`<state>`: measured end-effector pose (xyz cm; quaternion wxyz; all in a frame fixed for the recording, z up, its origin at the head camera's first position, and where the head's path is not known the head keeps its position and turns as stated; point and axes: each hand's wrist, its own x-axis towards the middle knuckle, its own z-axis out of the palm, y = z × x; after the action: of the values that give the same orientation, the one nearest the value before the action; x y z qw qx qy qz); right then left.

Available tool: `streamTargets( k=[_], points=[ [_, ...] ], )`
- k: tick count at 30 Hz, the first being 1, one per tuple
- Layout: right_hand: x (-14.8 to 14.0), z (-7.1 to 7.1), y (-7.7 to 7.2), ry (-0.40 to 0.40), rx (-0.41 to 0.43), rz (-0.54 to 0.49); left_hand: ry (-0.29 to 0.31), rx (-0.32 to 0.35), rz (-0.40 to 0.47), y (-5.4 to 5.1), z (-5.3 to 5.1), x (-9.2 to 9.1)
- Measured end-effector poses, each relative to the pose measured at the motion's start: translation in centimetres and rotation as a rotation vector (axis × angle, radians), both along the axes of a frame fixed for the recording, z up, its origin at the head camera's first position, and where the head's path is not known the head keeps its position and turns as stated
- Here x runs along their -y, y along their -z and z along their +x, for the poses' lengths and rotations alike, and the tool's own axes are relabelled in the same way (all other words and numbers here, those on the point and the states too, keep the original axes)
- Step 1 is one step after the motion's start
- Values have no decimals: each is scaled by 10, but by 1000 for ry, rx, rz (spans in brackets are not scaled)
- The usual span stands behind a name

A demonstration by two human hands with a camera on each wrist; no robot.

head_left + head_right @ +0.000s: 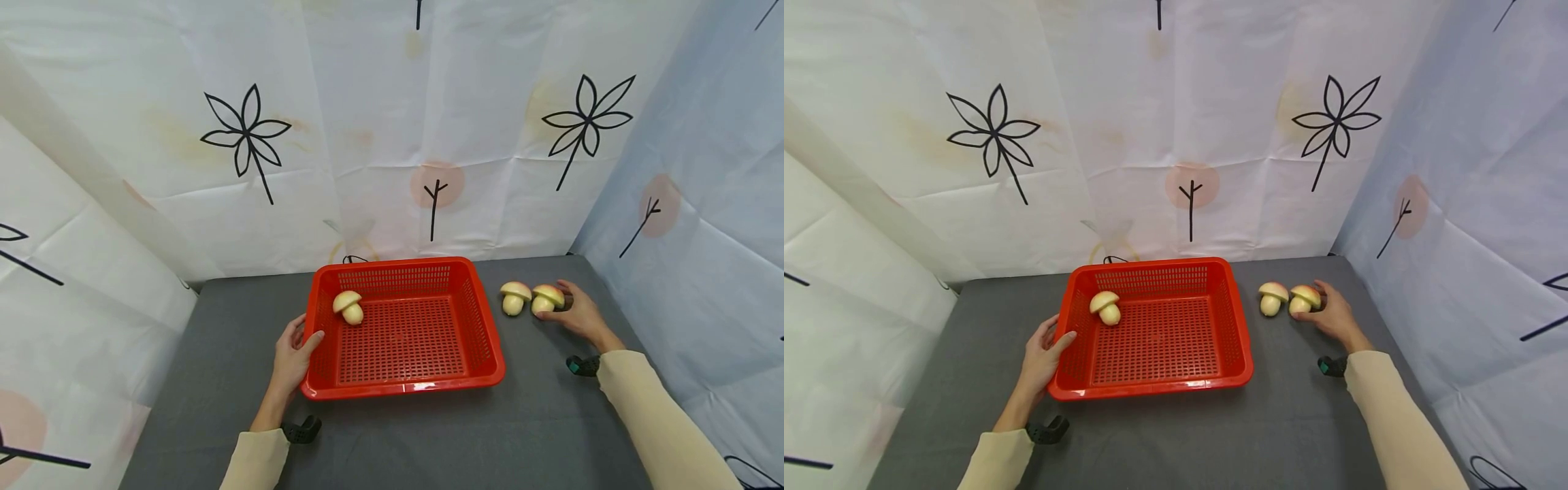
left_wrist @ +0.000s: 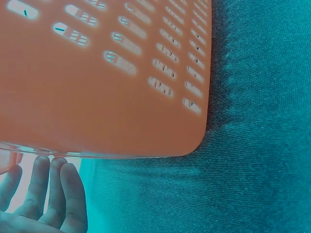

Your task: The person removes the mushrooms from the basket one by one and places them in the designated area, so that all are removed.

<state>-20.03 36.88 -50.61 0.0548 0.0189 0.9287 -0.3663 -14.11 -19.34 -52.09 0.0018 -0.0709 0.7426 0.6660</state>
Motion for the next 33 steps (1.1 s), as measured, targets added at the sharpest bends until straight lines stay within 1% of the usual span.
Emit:
streamTargets(
  k=[11,17,25,33],
  points=[
    [7,2,-16,-49,-85,96,5,-4,17,0,0,0],
    [16,4,-27,-79,-119,109,4,-3,25,0,1,0],
    [35,7,-49,-122,-136,66,3,3,23,1,0,0],
    [58,11,-67,-186,-197,8,-1,3,27,0,1,-1]
  ],
)
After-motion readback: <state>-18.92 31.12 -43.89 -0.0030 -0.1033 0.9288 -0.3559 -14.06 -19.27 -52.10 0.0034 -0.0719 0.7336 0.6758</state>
